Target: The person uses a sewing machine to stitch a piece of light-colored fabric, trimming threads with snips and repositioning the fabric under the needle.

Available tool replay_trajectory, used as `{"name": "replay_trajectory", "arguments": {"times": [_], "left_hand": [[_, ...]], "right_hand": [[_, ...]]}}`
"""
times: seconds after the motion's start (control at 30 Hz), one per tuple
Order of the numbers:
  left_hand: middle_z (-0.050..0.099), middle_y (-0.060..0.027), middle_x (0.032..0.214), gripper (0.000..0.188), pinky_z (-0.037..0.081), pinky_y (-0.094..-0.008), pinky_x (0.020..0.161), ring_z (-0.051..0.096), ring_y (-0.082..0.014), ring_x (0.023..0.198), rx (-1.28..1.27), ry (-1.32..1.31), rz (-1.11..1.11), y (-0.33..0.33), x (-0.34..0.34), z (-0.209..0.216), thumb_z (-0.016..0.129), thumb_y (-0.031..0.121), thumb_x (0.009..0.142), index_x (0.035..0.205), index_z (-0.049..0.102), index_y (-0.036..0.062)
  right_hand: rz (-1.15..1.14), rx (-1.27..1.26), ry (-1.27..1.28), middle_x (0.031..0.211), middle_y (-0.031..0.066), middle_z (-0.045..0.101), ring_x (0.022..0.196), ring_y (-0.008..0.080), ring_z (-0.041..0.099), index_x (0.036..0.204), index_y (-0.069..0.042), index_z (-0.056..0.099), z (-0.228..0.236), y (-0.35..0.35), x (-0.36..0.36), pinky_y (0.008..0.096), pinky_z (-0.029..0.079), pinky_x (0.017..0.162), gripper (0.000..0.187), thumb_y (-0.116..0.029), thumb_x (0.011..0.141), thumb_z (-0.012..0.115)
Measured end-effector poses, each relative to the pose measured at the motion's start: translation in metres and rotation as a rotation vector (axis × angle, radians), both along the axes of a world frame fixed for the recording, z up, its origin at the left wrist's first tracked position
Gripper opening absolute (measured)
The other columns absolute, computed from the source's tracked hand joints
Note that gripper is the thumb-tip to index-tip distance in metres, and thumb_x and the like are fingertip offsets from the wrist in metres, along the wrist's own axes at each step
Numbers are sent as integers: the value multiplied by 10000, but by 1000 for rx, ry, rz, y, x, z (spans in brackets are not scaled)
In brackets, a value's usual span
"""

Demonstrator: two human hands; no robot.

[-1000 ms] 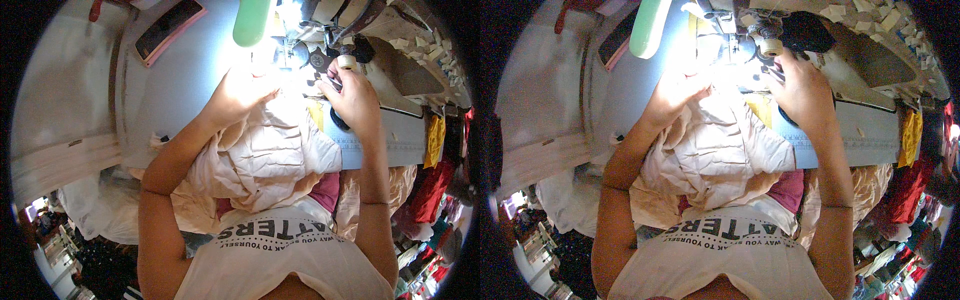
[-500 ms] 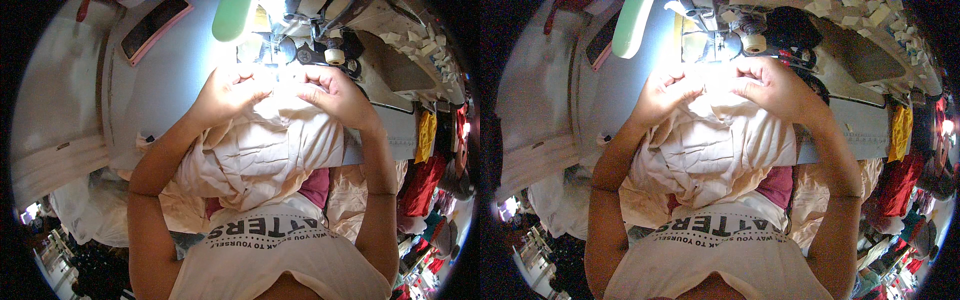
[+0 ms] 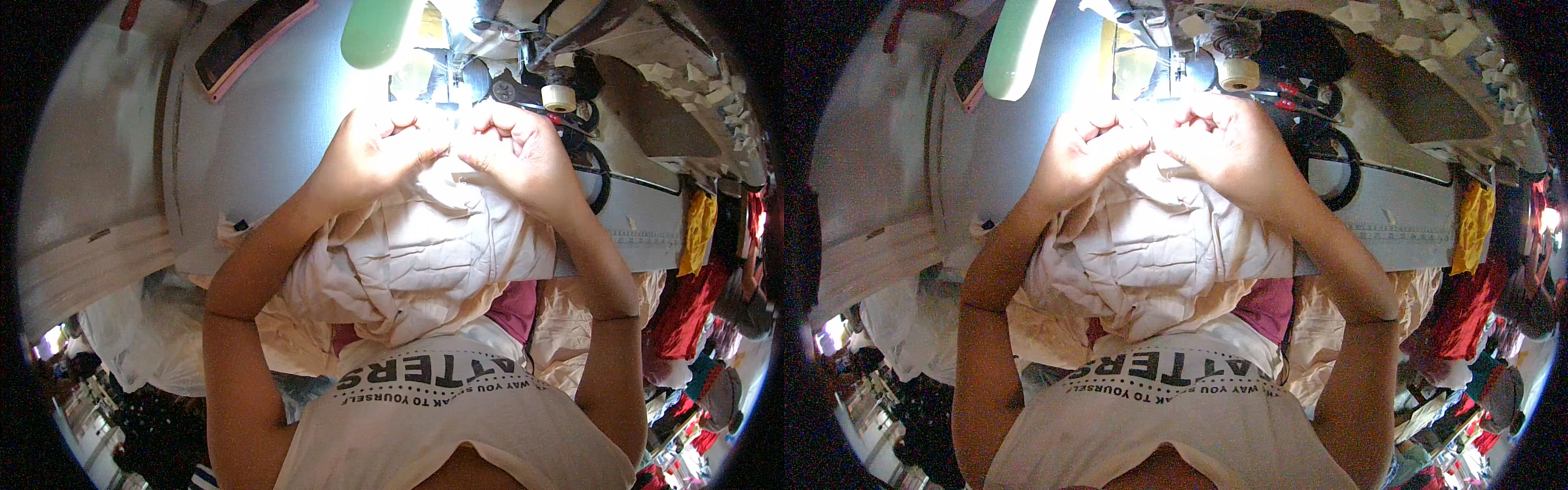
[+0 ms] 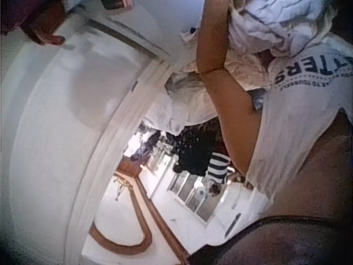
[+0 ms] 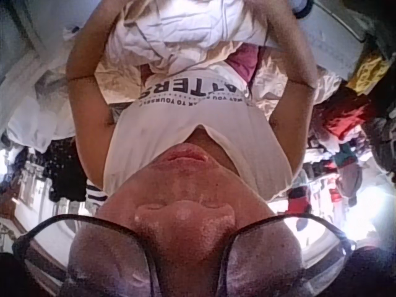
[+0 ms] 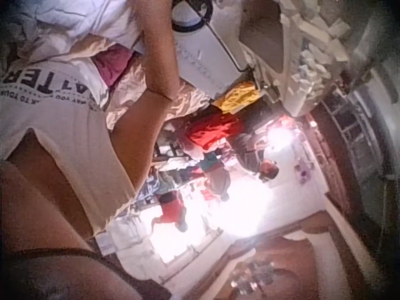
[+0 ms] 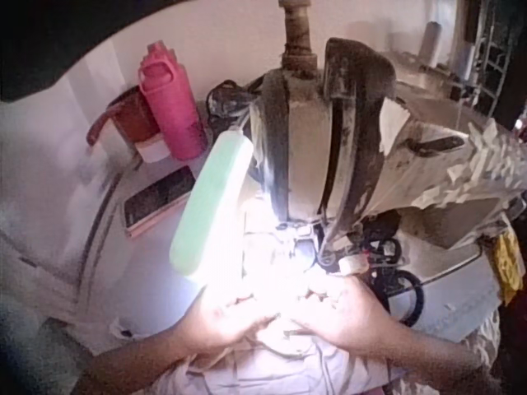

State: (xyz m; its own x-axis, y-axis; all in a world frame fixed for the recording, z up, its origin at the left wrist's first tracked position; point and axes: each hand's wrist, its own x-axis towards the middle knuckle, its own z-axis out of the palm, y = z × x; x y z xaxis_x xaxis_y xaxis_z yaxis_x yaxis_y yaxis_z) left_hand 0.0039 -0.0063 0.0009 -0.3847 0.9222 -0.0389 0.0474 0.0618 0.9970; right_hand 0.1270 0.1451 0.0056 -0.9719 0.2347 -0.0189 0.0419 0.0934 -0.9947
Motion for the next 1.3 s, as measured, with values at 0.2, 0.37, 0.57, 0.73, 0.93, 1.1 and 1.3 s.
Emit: {"name": "replay_trajectory", "arguments": {"times": [0.2,0.37,0.57,0.73,0.93,1.1,1.3], "left_hand": [[621,-33,757,57,455,-227,677,571,-100,712,-5,124,12,2,1,6,602,67,804,803,615,12],[633,-43,783,119,468,-224,661,574,-90,722,-16,-47,15,1,2,6,620,68,788,875,626,-13],[626,-42,766,123,456,-217,638,554,-76,699,-11,9,22,0,5,7,621,73,789,879,627,-10],[615,-28,734,124,445,-215,607,535,-63,661,15,35,24,-2,5,3,633,82,782,866,628,-9],[608,-9,707,122,439,-212,582,527,-55,638,11,54,19,-2,3,1,648,89,773,848,631,-5],[635,-26,745,135,467,-212,628,573,-69,687,15,-112,-43,-1,-1,4,662,90,765,858,636,-4],[661,-66,807,189,479,-221,673,596,-86,719,78,124,-94,-3,-10,11,675,99,757,904,641,-14]], "right_hand": [[-9,91,90,710,-5,555,648,32,485,795,1,573,-4,4,2,195,405,574,81,-78,812,583],[-19,116,-70,727,-20,522,678,35,465,796,-8,542,10,1,5,187,395,621,56,-38,800,589],[-13,52,-43,720,24,604,670,49,536,806,6,591,10,0,5,206,442,610,89,-70,777,628],[43,29,-26,814,54,621,741,79,584,863,17,584,6,0,5,204,488,649,56,10,808,572],[18,73,-6,791,30,605,707,60,560,842,18,584,5,-3,5,195,485,594,38,-7,817,571],[23,64,-34,773,-2,573,700,41,511,855,-10,577,2,1,5,188,433,632,55,-54,824,567],[108,-127,3,884,55,622,789,83,559,959,34,591,3,4,2,221,458,688,179,-91,847,526]]}}
